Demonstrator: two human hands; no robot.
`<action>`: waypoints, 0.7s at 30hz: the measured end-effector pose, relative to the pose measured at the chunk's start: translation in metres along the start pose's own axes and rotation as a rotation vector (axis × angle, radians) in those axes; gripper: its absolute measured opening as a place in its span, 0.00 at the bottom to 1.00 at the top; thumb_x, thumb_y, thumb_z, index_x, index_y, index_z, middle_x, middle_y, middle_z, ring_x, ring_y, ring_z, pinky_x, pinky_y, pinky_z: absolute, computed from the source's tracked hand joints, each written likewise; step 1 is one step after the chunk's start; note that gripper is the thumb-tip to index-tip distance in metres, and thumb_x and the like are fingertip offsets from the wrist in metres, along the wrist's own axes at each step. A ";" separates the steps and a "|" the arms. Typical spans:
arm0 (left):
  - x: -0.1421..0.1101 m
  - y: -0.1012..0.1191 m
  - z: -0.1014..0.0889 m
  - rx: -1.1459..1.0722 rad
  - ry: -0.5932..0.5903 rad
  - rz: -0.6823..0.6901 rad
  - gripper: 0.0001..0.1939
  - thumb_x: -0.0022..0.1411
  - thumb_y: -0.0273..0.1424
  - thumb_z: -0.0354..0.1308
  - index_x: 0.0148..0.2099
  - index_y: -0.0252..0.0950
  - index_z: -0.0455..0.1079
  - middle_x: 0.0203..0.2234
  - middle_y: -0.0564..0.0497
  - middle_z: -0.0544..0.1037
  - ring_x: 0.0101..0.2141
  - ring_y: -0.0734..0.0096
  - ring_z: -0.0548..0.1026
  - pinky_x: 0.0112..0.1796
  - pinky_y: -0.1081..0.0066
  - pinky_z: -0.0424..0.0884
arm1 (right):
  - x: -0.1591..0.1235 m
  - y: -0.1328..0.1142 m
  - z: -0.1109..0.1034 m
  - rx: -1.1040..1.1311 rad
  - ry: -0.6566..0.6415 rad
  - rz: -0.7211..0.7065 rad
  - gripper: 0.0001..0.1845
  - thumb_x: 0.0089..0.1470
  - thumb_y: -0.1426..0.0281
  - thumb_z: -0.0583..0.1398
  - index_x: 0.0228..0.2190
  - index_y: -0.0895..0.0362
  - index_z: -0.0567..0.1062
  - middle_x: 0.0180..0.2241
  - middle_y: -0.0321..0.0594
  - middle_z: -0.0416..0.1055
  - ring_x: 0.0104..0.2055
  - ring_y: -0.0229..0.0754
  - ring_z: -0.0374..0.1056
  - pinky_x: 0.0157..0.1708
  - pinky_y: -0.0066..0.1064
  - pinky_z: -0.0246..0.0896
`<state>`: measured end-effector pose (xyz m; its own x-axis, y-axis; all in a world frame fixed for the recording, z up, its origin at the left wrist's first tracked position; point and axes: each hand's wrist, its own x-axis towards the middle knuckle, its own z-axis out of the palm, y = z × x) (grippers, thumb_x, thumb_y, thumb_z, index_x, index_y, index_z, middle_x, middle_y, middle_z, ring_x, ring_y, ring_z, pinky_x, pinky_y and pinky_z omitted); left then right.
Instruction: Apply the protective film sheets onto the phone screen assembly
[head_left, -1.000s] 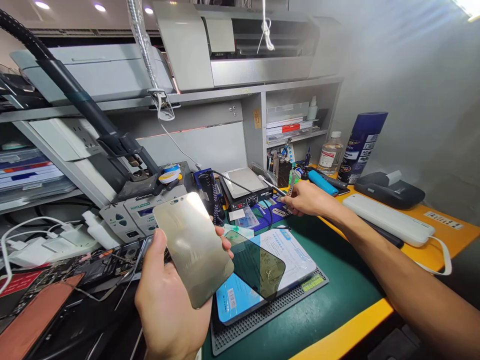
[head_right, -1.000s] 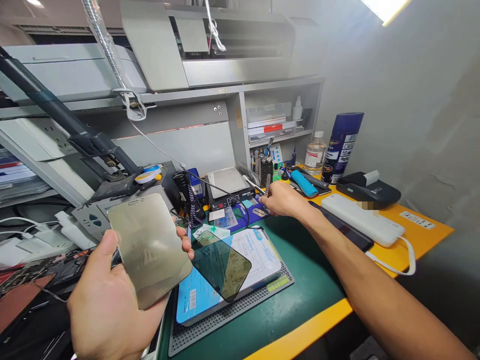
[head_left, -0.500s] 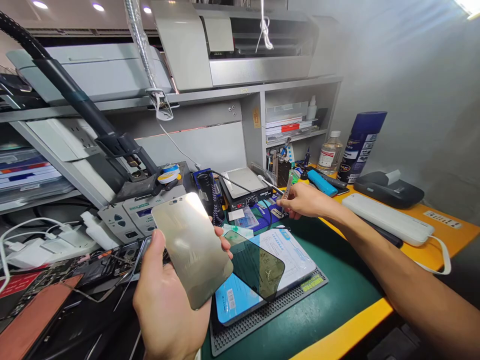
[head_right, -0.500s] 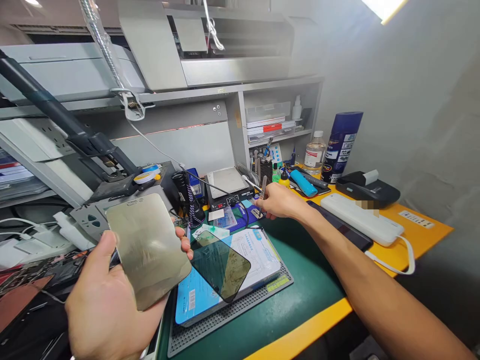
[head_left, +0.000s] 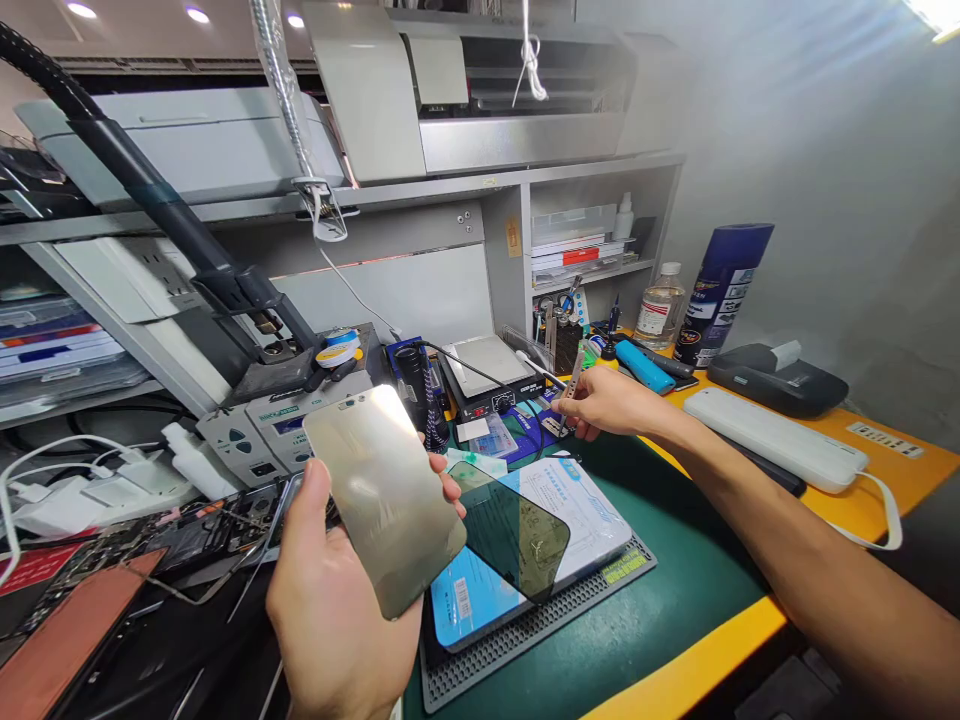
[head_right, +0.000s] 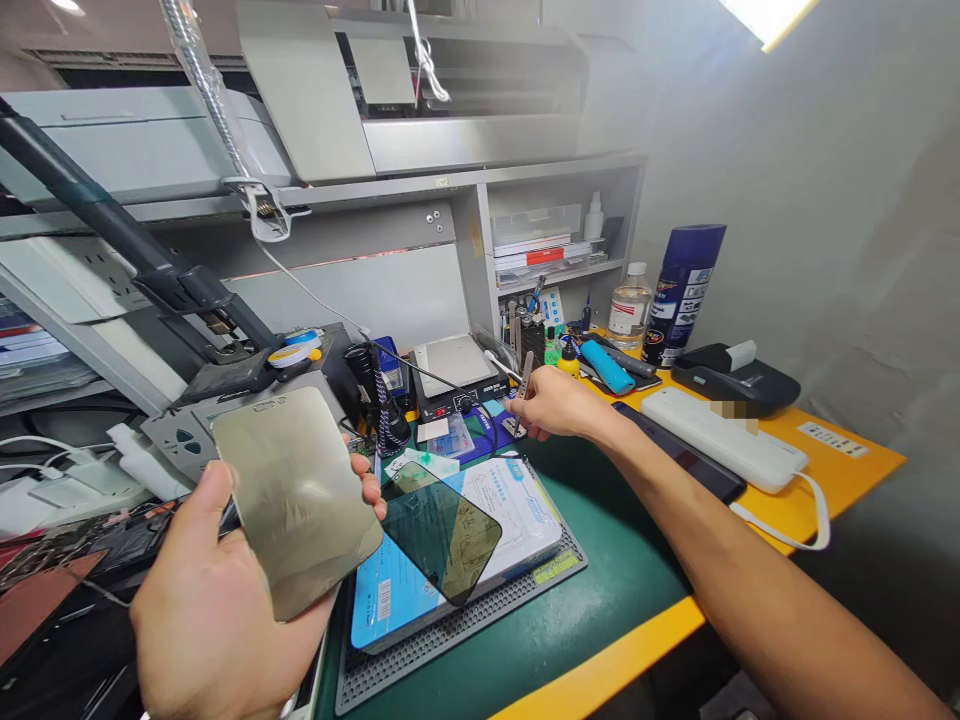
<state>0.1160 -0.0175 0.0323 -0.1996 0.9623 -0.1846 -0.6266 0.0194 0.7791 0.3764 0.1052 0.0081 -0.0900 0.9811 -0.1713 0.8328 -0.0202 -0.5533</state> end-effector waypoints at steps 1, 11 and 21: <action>0.000 0.000 0.000 0.005 0.002 0.003 0.26 0.65 0.47 0.49 0.45 0.31 0.78 0.32 0.37 0.82 0.31 0.52 0.80 0.33 0.58 0.78 | 0.000 0.000 0.000 -0.003 0.004 0.002 0.16 0.68 0.60 0.59 0.39 0.60 0.77 0.35 0.38 0.77 0.32 0.39 0.74 0.36 0.34 0.74; 0.001 -0.001 0.000 0.008 0.021 0.025 0.26 0.64 0.48 0.51 0.46 0.31 0.78 0.32 0.36 0.82 0.30 0.52 0.80 0.31 0.59 0.79 | -0.001 -0.001 0.001 -0.008 0.004 -0.003 0.15 0.68 0.60 0.59 0.40 0.60 0.76 0.36 0.39 0.76 0.32 0.38 0.74 0.35 0.34 0.73; 0.001 0.000 -0.001 -0.019 -0.010 0.003 0.25 0.65 0.46 0.49 0.44 0.32 0.79 0.32 0.36 0.82 0.30 0.52 0.80 0.31 0.58 0.79 | -0.002 -0.003 0.001 -0.014 0.019 -0.011 0.15 0.68 0.60 0.59 0.40 0.60 0.76 0.36 0.38 0.76 0.33 0.39 0.74 0.36 0.34 0.73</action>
<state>0.1152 -0.0168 0.0318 -0.1943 0.9650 -0.1764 -0.6405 0.0115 0.7679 0.3737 0.1036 0.0092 -0.0891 0.9847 -0.1499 0.8395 -0.0068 -0.5433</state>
